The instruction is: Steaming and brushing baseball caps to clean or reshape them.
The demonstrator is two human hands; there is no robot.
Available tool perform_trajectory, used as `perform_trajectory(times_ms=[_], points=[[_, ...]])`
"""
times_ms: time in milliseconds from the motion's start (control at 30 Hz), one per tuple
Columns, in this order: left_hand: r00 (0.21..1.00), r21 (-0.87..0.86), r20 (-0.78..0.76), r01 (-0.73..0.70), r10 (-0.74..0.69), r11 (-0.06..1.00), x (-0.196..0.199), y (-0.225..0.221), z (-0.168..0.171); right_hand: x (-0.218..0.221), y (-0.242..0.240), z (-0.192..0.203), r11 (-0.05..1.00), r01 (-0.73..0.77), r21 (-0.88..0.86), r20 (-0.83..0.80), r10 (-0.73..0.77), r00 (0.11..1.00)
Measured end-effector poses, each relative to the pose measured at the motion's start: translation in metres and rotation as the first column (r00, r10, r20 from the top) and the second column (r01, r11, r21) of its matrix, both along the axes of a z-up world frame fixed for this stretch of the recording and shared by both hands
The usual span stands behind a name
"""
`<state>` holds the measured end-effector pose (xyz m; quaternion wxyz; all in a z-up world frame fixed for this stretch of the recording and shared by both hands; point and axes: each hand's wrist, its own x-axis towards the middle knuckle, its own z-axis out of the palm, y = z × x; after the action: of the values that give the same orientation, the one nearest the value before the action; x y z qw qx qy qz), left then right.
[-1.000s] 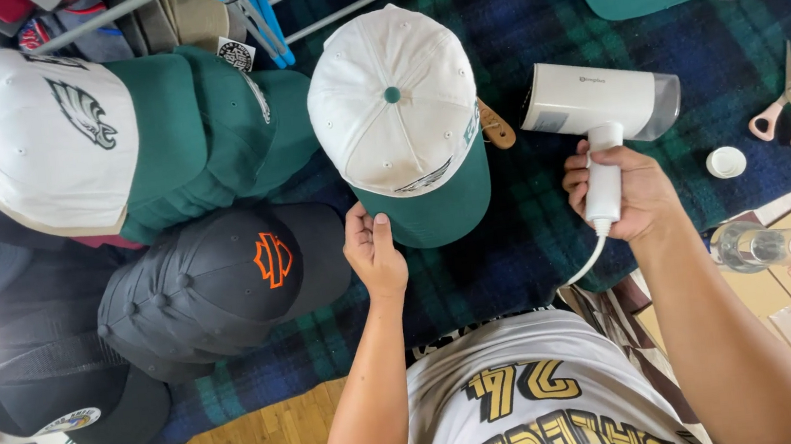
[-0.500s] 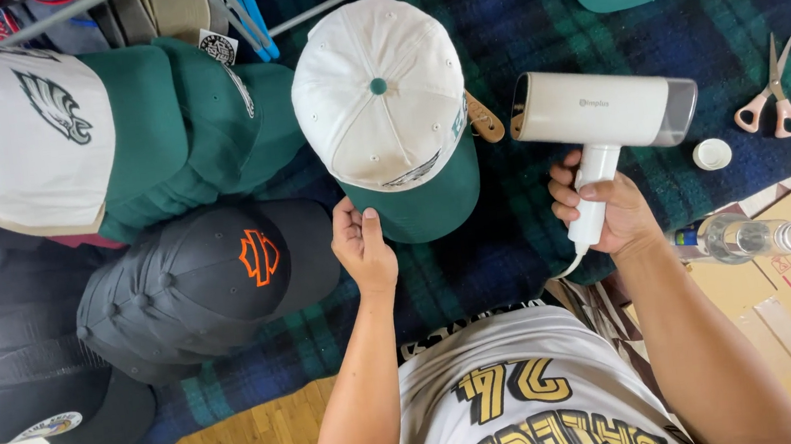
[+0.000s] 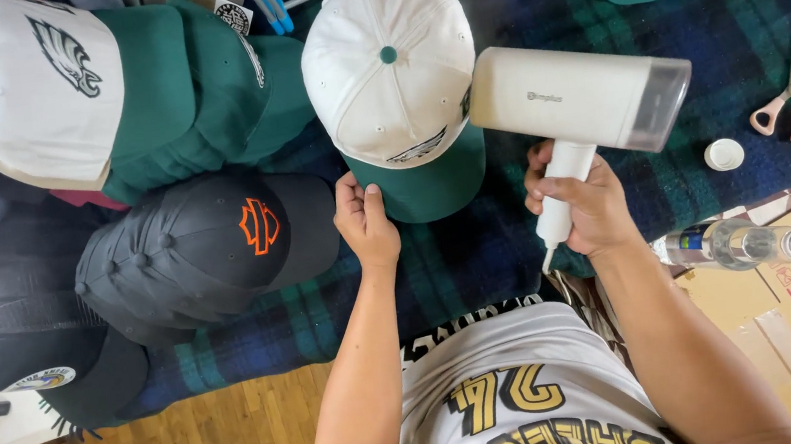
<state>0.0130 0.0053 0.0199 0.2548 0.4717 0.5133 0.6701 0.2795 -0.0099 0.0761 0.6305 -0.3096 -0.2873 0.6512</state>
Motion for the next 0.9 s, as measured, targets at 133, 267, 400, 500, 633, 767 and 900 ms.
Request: perform_trajectory(times_ms=[133, 267, 400, 500, 633, 767, 900], points=[[1.000, -0.002, -0.011, -0.030, 0.029, 1.000, 0.001, -0.001, 0.002, -0.014, -0.003, 0.001, 1.000, 0.002, 0.003, 0.000, -0.002, 1.000], [0.999, -0.027, -0.022, -0.048, 0.047, 0.998, 0.000, 0.000, -0.001, -0.027, -0.009, -0.003, 0.996, 0.020, -0.088, -0.055, -0.025, 0.998], [0.998, -0.045, -0.042, -0.046, 0.045, 0.998, 0.000, -0.001, -0.001, -0.034, -0.018, -0.003, 0.991, 0.038, -0.128, -0.086, -0.049, 0.995], [0.999, -0.039, -0.028, -0.030, 0.029, 0.999, -0.001, 0.000, -0.004, -0.039, -0.023, 0.000, 0.992, 0.047, -0.120, -0.065, -0.055, 0.996], [0.999, -0.050, -0.032, -0.029, 0.027, 0.998, -0.001, 0.001, -0.003, -0.046, -0.024, 0.006, 0.995, 0.048, -0.087, -0.075, -0.054, 0.996], [0.995, -0.060, -0.091, -0.045, 0.039, 0.997, 0.001, -0.001, 0.003, -0.048, -0.027, 0.013, 0.995, 0.060, -0.082, -0.096, -0.068, 0.993], [0.990, -0.073, -0.134, -0.065, 0.054, 0.995, 0.002, 0.000, 0.004, -0.049, -0.029, 0.015, 0.994, -0.020, -0.104, -0.105, 0.009, 0.994]])
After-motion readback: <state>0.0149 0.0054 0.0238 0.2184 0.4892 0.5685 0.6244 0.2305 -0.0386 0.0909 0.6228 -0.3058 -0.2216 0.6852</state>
